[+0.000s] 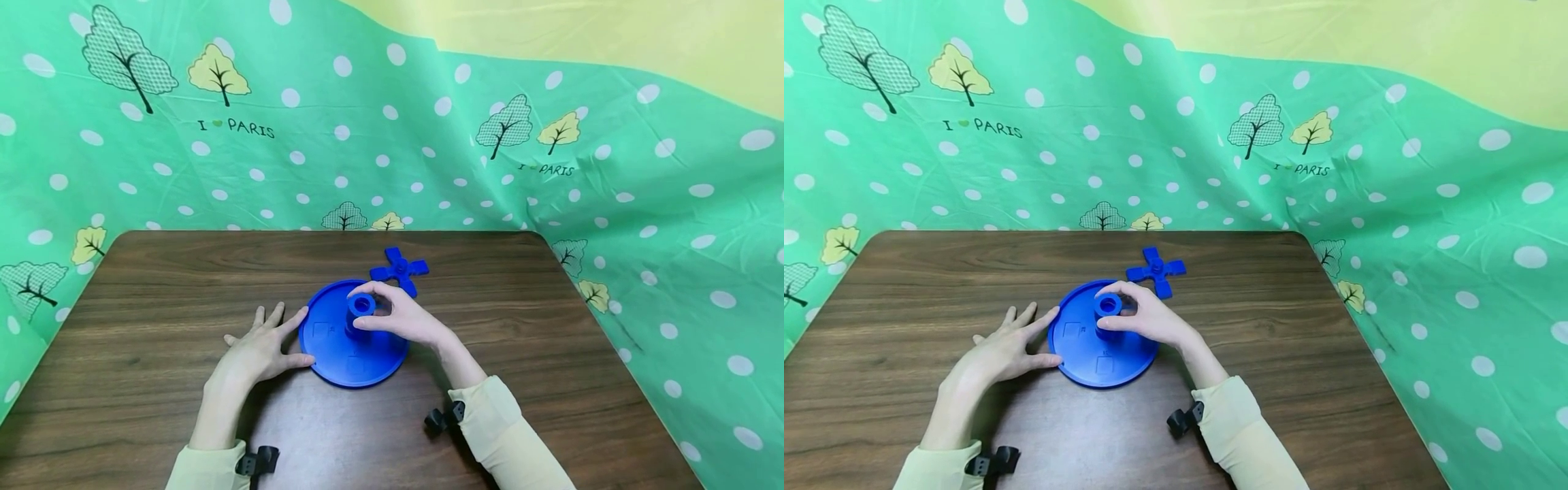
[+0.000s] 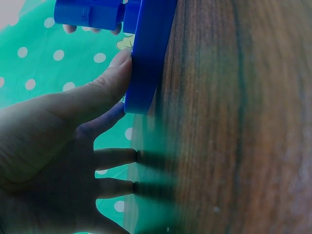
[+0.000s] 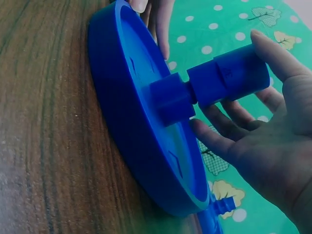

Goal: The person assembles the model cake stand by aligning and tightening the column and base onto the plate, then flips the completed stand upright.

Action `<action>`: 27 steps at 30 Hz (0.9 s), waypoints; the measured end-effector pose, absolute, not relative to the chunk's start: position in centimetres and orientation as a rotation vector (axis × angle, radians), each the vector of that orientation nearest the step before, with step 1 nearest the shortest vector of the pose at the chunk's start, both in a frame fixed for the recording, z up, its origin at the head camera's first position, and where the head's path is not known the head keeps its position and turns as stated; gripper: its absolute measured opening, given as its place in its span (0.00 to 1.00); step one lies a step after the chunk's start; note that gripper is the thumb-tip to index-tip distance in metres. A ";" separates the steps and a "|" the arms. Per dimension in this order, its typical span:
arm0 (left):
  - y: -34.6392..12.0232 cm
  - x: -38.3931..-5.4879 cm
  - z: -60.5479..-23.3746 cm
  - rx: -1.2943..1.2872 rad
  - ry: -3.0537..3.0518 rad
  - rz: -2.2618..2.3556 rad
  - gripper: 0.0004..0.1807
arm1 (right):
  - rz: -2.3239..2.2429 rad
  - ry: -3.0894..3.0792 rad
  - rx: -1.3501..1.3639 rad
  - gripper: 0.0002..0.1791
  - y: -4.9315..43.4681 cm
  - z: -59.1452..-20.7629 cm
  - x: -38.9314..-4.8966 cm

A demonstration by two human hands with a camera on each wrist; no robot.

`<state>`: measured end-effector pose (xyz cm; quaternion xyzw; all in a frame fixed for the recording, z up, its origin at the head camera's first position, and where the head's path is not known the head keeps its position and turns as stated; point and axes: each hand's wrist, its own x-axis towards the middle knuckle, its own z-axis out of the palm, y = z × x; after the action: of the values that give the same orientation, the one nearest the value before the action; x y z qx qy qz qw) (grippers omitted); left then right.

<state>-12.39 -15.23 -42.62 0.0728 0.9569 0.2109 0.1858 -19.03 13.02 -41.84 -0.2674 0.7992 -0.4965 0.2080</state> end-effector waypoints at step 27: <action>-15.1 -12.4 -42.7 0.200 2.682 0.604 0.53 | -1.561 2.334 -0.578 0.23 12.0 -42.8 -17.0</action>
<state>-12.37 -15.13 -42.65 0.0712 0.9550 0.2151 0.1914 -17.00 12.01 -42.81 -0.1997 0.8065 -0.5393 0.1371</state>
